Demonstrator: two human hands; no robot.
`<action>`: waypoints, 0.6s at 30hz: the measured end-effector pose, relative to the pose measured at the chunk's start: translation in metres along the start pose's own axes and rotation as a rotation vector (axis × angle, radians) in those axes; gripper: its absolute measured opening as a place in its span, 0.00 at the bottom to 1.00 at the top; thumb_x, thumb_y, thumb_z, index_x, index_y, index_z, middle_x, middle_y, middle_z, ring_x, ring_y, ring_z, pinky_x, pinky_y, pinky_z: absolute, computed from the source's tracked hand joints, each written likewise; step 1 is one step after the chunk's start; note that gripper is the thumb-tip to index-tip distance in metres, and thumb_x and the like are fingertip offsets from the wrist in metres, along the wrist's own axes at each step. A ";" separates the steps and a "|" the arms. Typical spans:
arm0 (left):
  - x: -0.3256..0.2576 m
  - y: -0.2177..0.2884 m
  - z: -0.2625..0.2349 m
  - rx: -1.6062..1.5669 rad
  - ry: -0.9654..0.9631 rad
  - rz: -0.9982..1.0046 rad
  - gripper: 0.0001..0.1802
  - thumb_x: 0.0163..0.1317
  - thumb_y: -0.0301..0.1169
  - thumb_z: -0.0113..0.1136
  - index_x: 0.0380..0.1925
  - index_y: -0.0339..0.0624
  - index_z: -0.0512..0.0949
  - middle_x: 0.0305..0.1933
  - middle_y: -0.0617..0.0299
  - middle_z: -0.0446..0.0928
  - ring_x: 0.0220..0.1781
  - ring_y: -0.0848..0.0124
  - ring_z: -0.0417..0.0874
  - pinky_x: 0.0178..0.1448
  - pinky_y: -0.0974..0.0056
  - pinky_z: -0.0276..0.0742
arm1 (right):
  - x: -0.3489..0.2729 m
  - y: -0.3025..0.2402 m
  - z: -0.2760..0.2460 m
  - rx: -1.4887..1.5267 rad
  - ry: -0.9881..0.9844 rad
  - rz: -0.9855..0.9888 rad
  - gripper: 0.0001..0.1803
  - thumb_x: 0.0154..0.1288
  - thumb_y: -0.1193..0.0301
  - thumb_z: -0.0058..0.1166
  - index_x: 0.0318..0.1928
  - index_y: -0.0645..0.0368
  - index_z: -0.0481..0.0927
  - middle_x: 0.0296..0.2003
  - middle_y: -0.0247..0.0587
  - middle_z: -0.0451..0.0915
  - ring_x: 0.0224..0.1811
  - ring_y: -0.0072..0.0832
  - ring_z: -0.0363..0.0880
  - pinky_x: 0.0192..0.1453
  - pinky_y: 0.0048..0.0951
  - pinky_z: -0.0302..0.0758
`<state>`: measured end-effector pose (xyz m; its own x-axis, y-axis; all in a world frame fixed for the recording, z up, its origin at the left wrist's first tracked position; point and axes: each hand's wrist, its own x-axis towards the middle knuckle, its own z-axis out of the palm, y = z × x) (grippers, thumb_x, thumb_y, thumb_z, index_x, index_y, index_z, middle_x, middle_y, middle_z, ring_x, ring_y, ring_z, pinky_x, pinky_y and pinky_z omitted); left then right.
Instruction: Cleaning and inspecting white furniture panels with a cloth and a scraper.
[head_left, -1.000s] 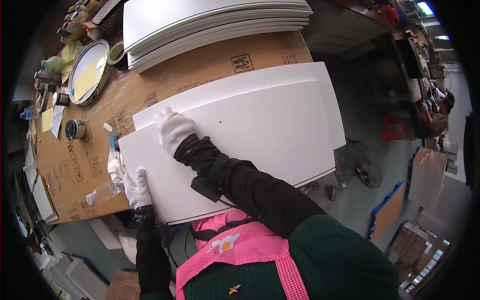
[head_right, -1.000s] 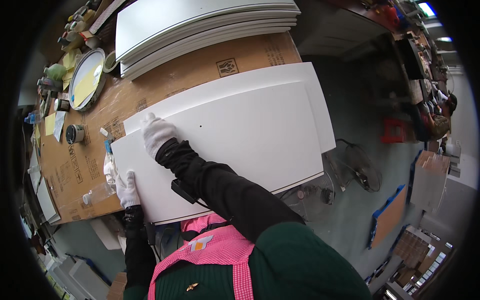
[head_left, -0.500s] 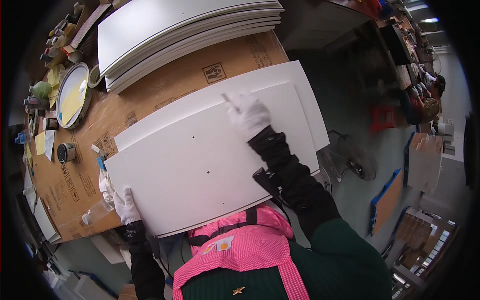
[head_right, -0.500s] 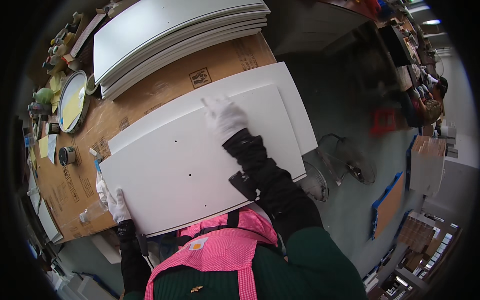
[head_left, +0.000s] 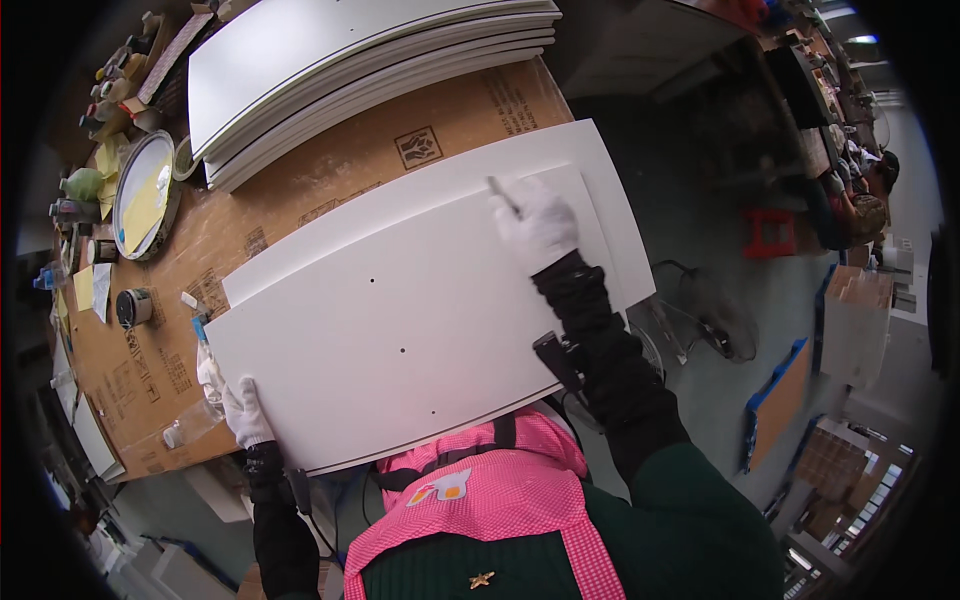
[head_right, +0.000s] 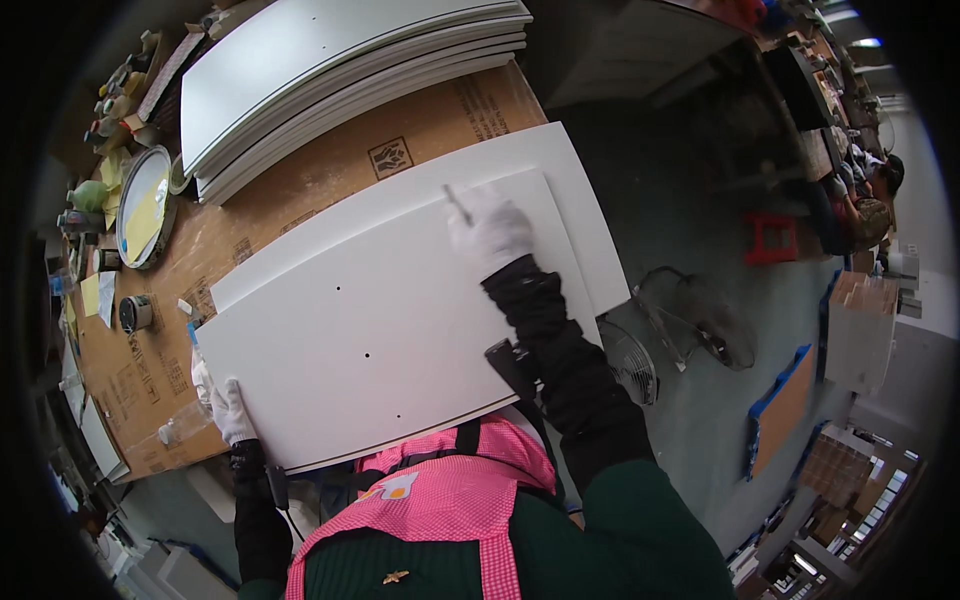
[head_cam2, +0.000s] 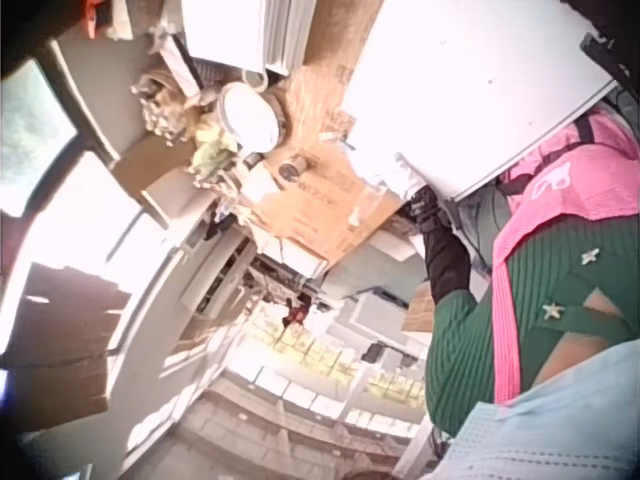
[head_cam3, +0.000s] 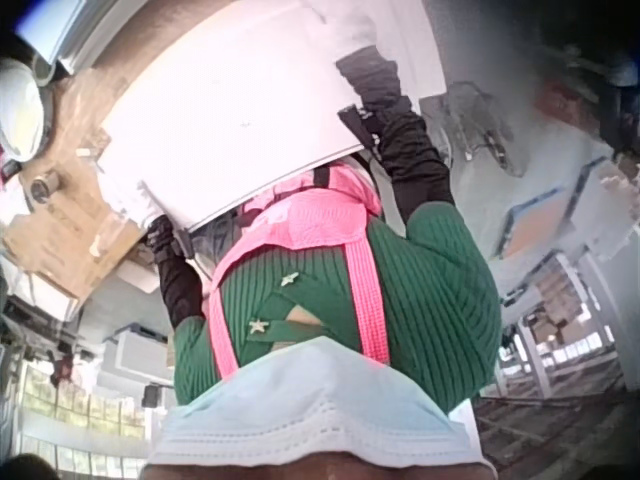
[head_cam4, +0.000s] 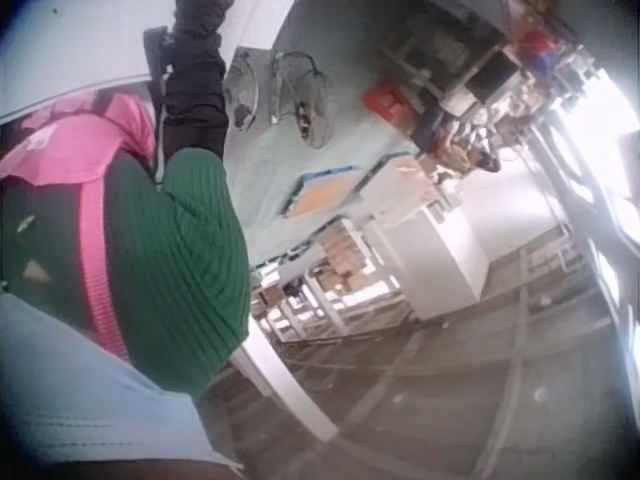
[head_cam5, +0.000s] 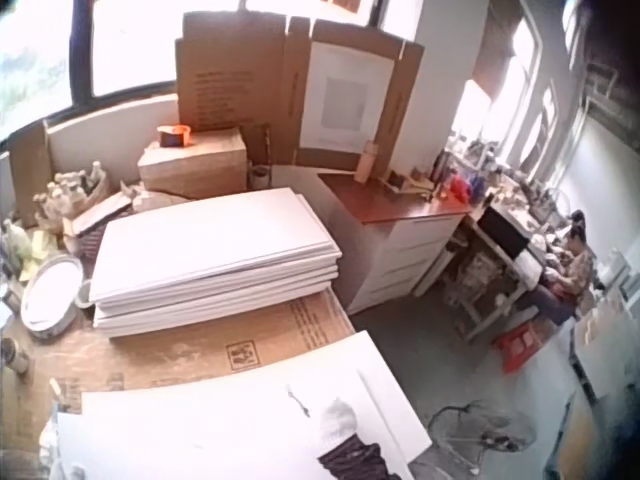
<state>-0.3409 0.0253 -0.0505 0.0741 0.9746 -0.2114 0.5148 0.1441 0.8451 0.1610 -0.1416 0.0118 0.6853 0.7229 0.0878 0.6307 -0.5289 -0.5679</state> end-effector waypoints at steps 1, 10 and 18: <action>0.003 -0.006 -0.001 0.003 0.000 0.005 0.33 0.69 0.47 0.61 0.63 0.32 0.69 0.58 0.54 0.78 0.53 0.69 0.80 0.59 0.64 0.76 | -0.012 -0.020 0.017 0.028 -0.025 -0.084 0.16 0.61 0.65 0.58 0.49 0.52 0.84 0.40 0.48 0.82 0.39 0.46 0.82 0.43 0.41 0.79; 0.011 -0.014 -0.004 -0.078 -0.007 0.035 0.30 0.69 0.45 0.62 0.60 0.33 0.72 0.54 0.57 0.80 0.52 0.72 0.79 0.58 0.66 0.75 | 0.048 0.145 -0.083 -0.430 0.192 0.286 0.20 0.66 0.58 0.50 0.56 0.44 0.81 0.41 0.47 0.83 0.44 0.46 0.83 0.48 0.49 0.78; 0.013 -0.024 -0.006 -0.287 -0.086 -0.073 0.26 0.68 0.39 0.65 0.59 0.33 0.73 0.53 0.59 0.79 0.50 0.74 0.79 0.57 0.68 0.75 | 0.040 0.043 -0.029 -0.798 -0.128 0.101 0.20 0.62 0.70 0.50 0.54 0.40 0.79 0.47 0.38 0.80 0.50 0.42 0.82 0.46 0.45 0.81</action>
<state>-0.3575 0.0355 -0.0707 0.1239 0.9437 -0.3066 0.2598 0.2674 0.9279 0.2262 -0.1485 0.0146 0.7364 0.6743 -0.0547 0.6706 -0.7169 0.1908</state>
